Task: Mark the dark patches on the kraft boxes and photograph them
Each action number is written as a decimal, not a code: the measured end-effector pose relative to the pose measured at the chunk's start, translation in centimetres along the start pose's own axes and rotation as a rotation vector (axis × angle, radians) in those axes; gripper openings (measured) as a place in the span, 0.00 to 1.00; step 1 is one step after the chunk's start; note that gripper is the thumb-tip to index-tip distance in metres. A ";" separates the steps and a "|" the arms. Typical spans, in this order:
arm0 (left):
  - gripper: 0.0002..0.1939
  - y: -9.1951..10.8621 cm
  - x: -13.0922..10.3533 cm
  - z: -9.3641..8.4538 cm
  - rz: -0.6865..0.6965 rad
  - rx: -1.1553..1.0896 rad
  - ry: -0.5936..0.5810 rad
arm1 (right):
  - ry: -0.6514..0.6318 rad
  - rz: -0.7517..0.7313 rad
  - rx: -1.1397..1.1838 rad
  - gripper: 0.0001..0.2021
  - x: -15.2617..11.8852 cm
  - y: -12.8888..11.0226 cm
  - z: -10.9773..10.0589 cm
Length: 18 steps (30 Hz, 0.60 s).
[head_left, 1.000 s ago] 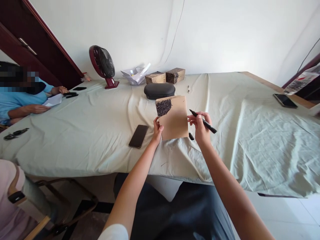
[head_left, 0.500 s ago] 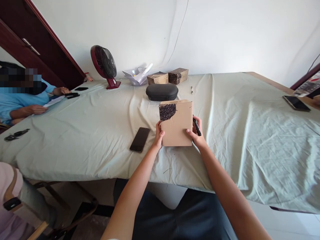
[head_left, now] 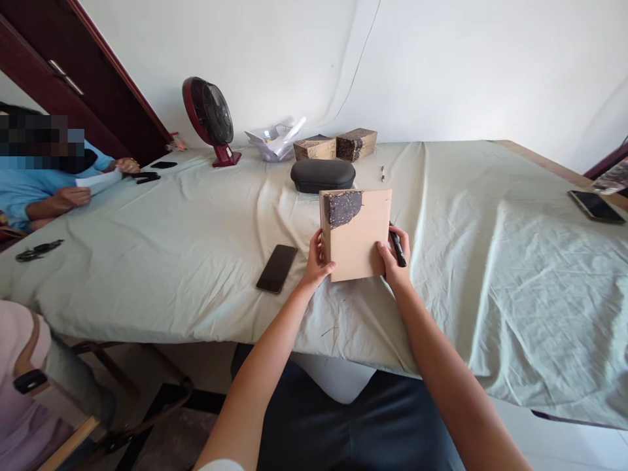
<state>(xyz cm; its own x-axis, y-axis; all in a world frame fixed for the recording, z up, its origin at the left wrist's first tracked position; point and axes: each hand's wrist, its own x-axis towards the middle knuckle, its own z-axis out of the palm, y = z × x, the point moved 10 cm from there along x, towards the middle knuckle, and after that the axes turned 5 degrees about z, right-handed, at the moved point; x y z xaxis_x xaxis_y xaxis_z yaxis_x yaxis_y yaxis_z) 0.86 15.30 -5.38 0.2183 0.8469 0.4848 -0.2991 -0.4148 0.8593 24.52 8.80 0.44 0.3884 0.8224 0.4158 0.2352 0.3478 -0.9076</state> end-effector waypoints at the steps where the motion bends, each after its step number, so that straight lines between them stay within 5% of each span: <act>1: 0.63 0.2 0.0 -0.4 0.020 0.034 0.024 | 0.046 -0.094 -0.075 0.24 -0.2 -1.3 -0.4; 6: 0.62 1.9 0.1 -1.0 0.106 0.205 0.030 | 0.259 -0.482 -0.232 0.09 -3.1 -8.8 -2.0; 12: 0.61 3.0 -0.1 -0.9 0.163 0.232 0.014 | 0.041 -0.322 -0.158 0.10 -4.1 -14.2 1.1; 18: 0.60 3.1 0.0 -1.2 0.193 0.253 0.030 | -0.052 -0.487 -0.299 0.06 -3.3 -19.8 5.4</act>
<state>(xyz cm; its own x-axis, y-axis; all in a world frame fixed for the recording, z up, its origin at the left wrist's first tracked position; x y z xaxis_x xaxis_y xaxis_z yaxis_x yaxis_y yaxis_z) -1.14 14.46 -2.92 0.1518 0.7523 0.6411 -0.0915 -0.6351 0.7670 13.77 1.58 16.75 0.1292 0.6231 0.7714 0.6211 0.5556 -0.5528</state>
